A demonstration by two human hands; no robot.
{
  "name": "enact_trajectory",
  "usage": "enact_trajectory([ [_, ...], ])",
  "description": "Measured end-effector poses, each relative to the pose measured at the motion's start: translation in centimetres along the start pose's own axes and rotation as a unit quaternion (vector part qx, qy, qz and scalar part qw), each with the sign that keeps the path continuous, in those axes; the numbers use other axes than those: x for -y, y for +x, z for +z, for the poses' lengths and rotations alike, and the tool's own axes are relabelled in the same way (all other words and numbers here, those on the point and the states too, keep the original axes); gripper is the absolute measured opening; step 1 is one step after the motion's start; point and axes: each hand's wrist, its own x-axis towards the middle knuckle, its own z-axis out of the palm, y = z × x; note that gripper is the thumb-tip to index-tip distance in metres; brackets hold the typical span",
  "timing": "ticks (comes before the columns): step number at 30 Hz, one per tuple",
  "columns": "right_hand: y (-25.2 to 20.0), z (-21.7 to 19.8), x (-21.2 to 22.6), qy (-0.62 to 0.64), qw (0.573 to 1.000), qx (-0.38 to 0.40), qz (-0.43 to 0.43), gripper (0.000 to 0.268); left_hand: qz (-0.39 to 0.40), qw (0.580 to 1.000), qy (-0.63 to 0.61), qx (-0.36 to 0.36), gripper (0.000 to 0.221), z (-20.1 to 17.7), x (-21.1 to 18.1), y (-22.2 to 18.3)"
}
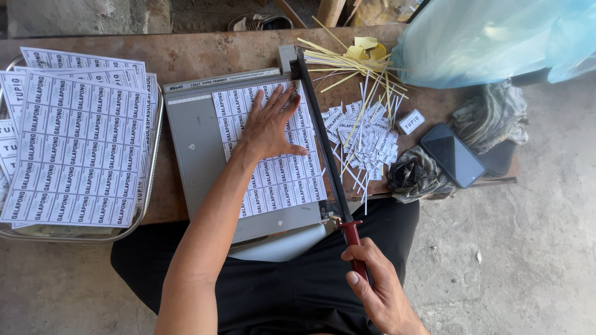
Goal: The person trims sheets of printed labels using a manual paper cutter, aligning the paper and pressing the lever down to cut strips.
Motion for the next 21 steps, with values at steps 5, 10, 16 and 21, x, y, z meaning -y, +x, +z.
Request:
enact_trajectory([
  [5,0.6,0.1,-0.8,-0.032,0.999,0.001,-0.03,0.034,-0.01,1.0,-0.001,-0.017,0.136,0.4,-0.5,-1.5],
  [10,0.4,0.5,-1.2,-0.026,0.997,-0.008,-0.07,0.033,-0.017,0.999,-0.017,-0.027,0.12,0.7,-1.3,-3.8],
  [16,0.5,0.5,-1.3,-0.022,0.998,-0.012,-0.063,0.033,-0.011,1.0,-0.003,-0.021,0.113,0.1,-3.1,-4.1],
  [21,0.5,0.5,-1.7,-0.008,0.996,-0.012,-0.091,0.031,0.066,0.996,0.031,-0.046,0.075,4.3,-6.9,-9.5],
])
